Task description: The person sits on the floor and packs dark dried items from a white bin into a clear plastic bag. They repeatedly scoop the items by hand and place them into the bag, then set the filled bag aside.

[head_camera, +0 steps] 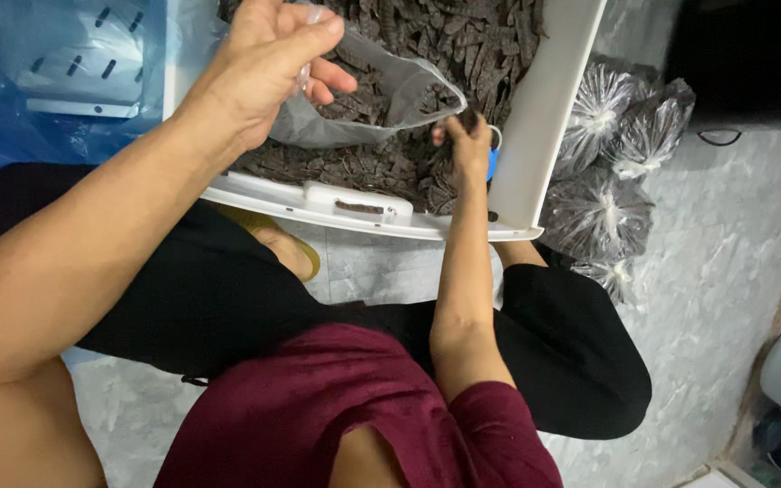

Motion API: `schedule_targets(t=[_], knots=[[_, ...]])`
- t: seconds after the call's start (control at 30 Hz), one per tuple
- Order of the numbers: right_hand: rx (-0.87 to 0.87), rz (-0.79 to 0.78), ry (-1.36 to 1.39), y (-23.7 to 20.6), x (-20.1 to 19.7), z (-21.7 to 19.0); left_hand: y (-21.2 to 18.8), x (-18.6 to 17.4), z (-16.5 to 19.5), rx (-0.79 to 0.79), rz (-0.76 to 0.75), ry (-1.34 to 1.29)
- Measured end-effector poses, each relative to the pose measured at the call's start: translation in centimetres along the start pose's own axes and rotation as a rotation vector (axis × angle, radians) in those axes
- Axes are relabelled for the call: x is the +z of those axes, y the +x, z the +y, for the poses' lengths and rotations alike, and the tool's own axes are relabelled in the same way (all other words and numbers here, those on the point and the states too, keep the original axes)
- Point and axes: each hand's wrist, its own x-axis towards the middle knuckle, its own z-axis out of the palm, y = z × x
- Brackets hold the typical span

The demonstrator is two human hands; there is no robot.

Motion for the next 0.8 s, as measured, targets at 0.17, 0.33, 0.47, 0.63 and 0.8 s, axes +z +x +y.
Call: schedule_targets(t=[0.17, 0.33, 0.47, 0.63, 0.8], knots=[[-0.346, 0.075, 0.310, -1.1, -1.7, -1.8, 0.3, 0.0, 0.0, -0.035, 0.019, -0.028], [-0.583, 0.027, 0.528, -3.2, -1.3, -6.8, 0.4, -0.2, 0.0, -0.008, 0.000, 0.028], [-0.732, -0.016, 0.220, -4.6, 2.7, -9.6, 0.5, -0.1, 0.0, -0.020, -0.004, 0.023], [-0.766, -0.289, -0.313, -5.2, 9.6, -9.6, 0.4, -0.1, 0.1, -0.048, 0.022, -0.041], [-0.669, -0.331, -0.269, -5.1, 10.7, -8.3, 0.3, -0.2, 0.1, -0.036, 0.016, -0.039]])
